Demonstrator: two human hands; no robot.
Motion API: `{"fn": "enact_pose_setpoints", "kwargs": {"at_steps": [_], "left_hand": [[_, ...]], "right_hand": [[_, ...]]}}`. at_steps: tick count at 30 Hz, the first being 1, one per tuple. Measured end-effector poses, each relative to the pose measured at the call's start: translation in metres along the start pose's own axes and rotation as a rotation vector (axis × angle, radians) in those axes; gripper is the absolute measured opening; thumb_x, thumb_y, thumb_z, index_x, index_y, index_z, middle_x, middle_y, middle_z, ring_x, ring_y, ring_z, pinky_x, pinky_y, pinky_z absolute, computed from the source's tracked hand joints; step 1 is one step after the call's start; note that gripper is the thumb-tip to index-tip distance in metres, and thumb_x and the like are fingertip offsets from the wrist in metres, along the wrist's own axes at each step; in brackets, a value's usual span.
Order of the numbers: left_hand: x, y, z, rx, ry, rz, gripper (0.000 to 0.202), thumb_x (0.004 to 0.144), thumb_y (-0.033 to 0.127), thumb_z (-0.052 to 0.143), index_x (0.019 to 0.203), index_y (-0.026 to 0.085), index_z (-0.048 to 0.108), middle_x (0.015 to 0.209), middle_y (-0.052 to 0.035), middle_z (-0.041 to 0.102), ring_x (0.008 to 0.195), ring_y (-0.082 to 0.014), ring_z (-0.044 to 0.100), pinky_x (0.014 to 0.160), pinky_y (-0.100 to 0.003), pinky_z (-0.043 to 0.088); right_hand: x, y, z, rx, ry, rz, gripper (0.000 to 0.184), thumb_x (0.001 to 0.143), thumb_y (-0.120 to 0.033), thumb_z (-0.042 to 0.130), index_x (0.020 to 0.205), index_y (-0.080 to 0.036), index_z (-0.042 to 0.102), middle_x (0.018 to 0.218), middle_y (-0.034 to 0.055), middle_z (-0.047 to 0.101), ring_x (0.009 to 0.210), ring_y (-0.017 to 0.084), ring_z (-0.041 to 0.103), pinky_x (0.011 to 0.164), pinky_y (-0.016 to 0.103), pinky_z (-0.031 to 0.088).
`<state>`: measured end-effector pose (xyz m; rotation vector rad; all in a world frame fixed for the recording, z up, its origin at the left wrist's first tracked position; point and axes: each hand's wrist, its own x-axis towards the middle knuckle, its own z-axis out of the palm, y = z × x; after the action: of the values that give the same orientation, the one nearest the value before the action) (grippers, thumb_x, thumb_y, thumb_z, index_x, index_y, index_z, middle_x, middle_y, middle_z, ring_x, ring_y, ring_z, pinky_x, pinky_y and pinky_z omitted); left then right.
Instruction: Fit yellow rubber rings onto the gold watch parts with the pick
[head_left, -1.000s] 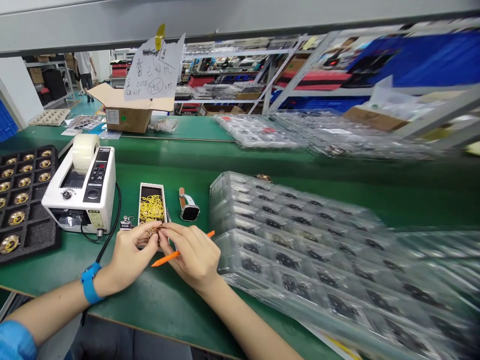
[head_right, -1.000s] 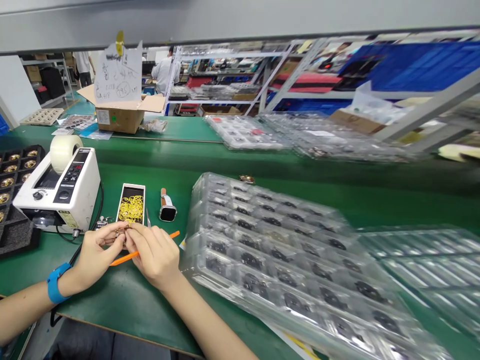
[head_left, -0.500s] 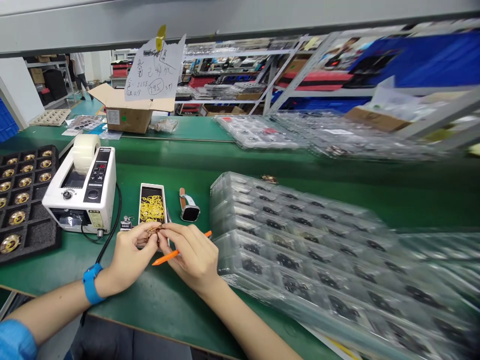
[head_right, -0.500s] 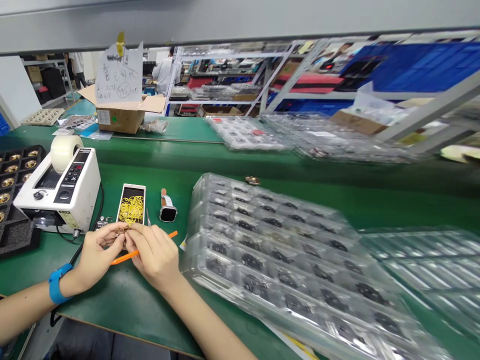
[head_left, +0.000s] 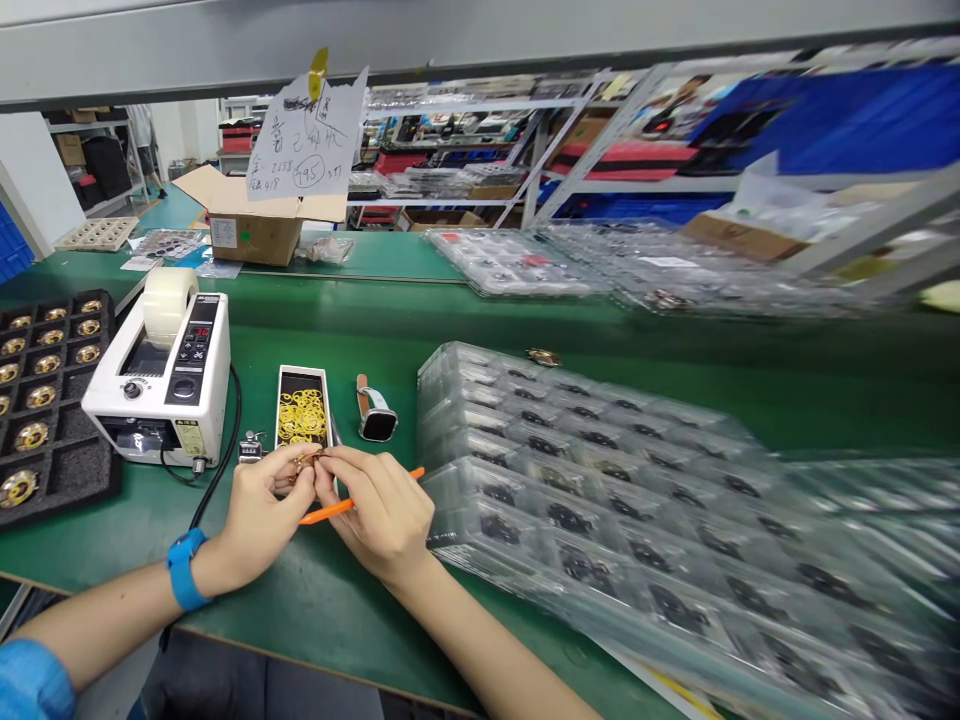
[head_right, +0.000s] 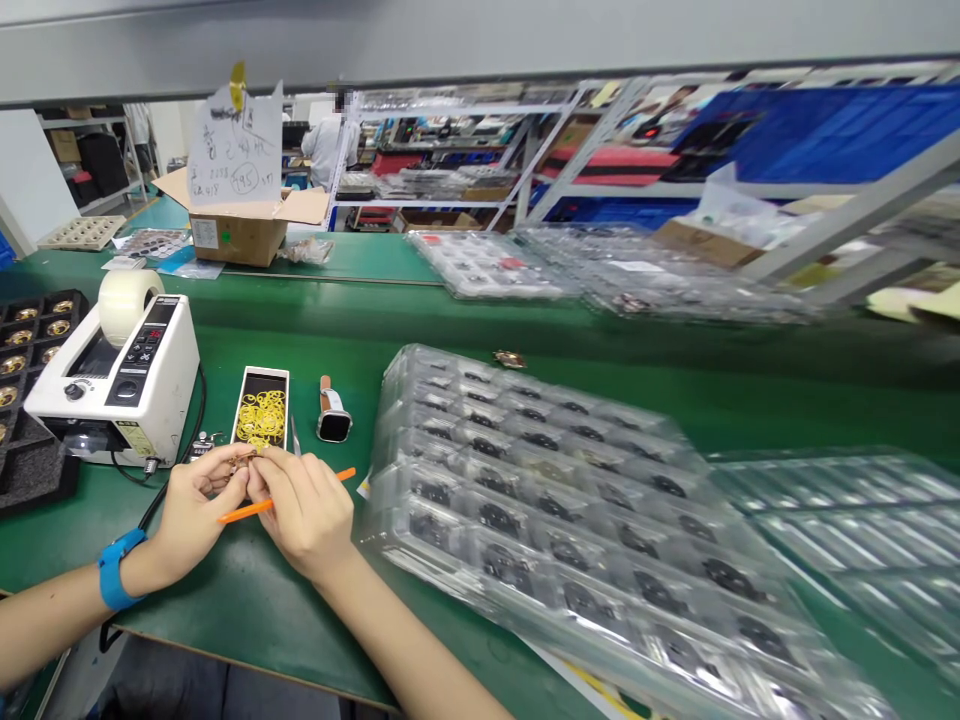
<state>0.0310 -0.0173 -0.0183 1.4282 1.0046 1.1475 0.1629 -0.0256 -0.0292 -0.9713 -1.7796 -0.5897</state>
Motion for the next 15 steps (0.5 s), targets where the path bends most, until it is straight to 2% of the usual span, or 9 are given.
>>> {"fn": "enact_pose_setpoints", "kwargs": {"at_steps": [8, 15], "left_hand": [[-0.0009, -0.0009, -0.0005, -0.001, -0.007, -0.045, 0.026, 0.080, 0.027, 0.058, 0.099, 0.012, 0.069, 0.070, -0.0048, 0.071, 0.062, -0.0147, 0.066, 0.060, -0.023, 0.054], [0.0000, 0.0002, 0.0000, -0.013, -0.011, -0.043, 0.027, 0.079, 0.028, 0.061, 0.100, 0.012, 0.068, 0.086, -0.0077, 0.074, 0.075, -0.0181, 0.070, 0.070, -0.026, 0.058]], "right_hand": [[0.0008, 0.0010, -0.0009, 0.037, -0.024, 0.030, 0.010, 0.083, -0.007, 0.057, 0.089, -0.014, 0.057, 0.078, 0.0100, 0.069, 0.065, 0.017, 0.059, 0.057, 0.028, 0.046], [0.0015, 0.0031, -0.0017, 0.088, -0.075, 0.049, 0.008, 0.083, -0.007, 0.057, 0.087, -0.014, 0.058, 0.077, 0.0092, 0.069, 0.067, 0.017, 0.058, 0.059, 0.027, 0.047]]}}
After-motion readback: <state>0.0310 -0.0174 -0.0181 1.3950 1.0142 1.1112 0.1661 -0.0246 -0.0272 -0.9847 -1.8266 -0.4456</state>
